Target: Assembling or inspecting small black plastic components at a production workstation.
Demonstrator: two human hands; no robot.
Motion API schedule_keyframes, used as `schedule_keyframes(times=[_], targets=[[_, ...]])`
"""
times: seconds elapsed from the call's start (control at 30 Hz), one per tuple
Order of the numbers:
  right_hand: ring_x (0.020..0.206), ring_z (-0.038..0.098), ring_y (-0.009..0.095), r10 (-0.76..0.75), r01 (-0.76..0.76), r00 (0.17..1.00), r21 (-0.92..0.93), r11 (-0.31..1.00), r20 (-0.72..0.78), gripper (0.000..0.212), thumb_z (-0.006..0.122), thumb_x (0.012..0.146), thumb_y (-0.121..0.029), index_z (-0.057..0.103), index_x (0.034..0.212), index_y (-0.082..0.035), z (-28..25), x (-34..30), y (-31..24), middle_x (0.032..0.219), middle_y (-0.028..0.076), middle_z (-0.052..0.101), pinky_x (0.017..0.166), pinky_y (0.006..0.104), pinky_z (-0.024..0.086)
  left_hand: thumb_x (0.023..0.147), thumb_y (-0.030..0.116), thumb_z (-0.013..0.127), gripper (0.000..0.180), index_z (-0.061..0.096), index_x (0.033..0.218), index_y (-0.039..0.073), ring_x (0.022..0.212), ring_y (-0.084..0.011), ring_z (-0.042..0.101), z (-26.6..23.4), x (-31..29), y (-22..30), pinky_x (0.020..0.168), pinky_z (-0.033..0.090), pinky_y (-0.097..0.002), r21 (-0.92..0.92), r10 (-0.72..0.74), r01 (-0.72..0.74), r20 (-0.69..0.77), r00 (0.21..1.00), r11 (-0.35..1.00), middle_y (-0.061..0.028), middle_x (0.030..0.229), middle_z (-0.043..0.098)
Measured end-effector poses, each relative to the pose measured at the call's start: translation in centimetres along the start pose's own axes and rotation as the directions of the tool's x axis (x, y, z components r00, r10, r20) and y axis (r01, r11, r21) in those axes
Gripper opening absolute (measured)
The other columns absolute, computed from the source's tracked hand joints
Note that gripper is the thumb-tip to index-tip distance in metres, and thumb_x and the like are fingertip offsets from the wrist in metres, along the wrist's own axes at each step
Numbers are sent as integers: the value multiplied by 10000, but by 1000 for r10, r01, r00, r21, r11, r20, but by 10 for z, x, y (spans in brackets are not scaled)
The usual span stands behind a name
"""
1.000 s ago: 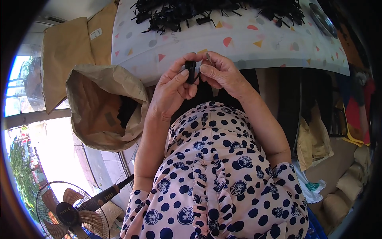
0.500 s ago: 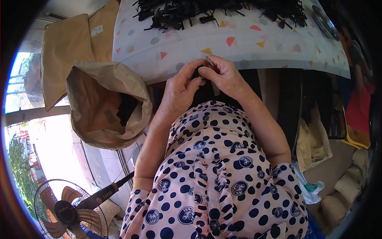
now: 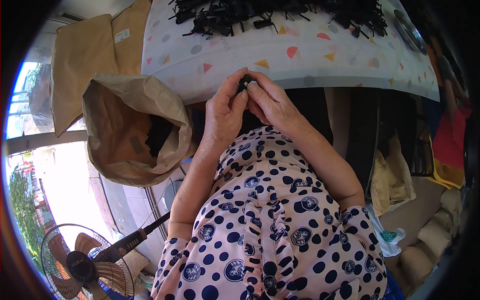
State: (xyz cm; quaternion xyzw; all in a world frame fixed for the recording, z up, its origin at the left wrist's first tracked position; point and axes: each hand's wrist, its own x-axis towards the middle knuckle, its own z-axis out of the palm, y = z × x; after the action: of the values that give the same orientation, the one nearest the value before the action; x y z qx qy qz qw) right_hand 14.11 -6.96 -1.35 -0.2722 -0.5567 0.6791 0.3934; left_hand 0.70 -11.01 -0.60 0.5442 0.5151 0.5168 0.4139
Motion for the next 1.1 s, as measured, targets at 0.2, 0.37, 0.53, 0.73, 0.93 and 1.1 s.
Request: schedule_keyframes(times=[0.2, 0.37, 0.53, 0.73, 0.93, 1.1], targets=[[456, 353, 30, 91, -90, 996, 27, 996, -26, 357, 391, 1014, -226, 426, 1303, -19, 3, 0, -8, 604, -45, 415, 393, 178, 273, 921, -5, 499, 357, 504, 1277, 24, 863, -95, 576, 3, 1, 2, 771, 493, -235, 35, 4, -3, -41, 999, 999, -90, 1005, 644], [443, 354, 31, 158, -157, 987, 29, 987, -32, 334, 402, 1007, -213, 449, 1294, -48, 4, 6, -9, 580, -48, 410, 391, 182, 280, 874, -36, 534, 379, 546, 1243, 51, 836, -168, 633, 0, 4, 3, 763, 501, -271, 298, 82, -52, -88, 993, 953, -154, 1000, 657], [428, 346, 29, 136, -133, 991, -93, 987, 19, 323, 412, 998, -201, 461, 1287, -64, 6, 24, -3, 567, -53, 403, 383, 185, 279, 831, -47, 560, 392, 566, 1210, 54, 812, -274, 645, -15, 5, -9, 759, 498, -285, 432, 161, -94, -122, 979, 897, -179, 1006, 648], [566, 504, 100, 27, 129, 968, -589, 798, 249, 269, 500, 953, -235, 558, 1162, -77, -50, 73, 6, 650, -23, 537, 528, 266, 419, 857, -40, 532, 346, 571, 1188, 55, 797, -153, 626, -68, -21, -2, 750, 489, -266, 478, 171, -9, -296, 940, 878, -132, 982, 663], [768, 640, 319, -271, 94, 958, -995, -32, 99, 274, 593, 876, -250, 570, 1069, -58, -95, 130, -24, 809, 141, 649, 653, 415, 508, 879, 38, 509, 270, 583, 1135, 80, 893, -339, 636, -171, -66, -7, 757, 495, -384, 868, 88, 291, -353, 932, 404, -171, 1026, 644], [816, 644, 319, -106, 132, 982, -966, -223, 159, 261, 595, 873, -269, 577, 1022, -56, -106, 158, -18, 837, 132, 655, 695, 420, 519, 876, 46, 511, 269, 587, 1132, 81, 921, -345, 618, -177, -59, -14, 787, 485, -399, 833, 55, 346, -407, 912, 431, -162, 1038, 643]])
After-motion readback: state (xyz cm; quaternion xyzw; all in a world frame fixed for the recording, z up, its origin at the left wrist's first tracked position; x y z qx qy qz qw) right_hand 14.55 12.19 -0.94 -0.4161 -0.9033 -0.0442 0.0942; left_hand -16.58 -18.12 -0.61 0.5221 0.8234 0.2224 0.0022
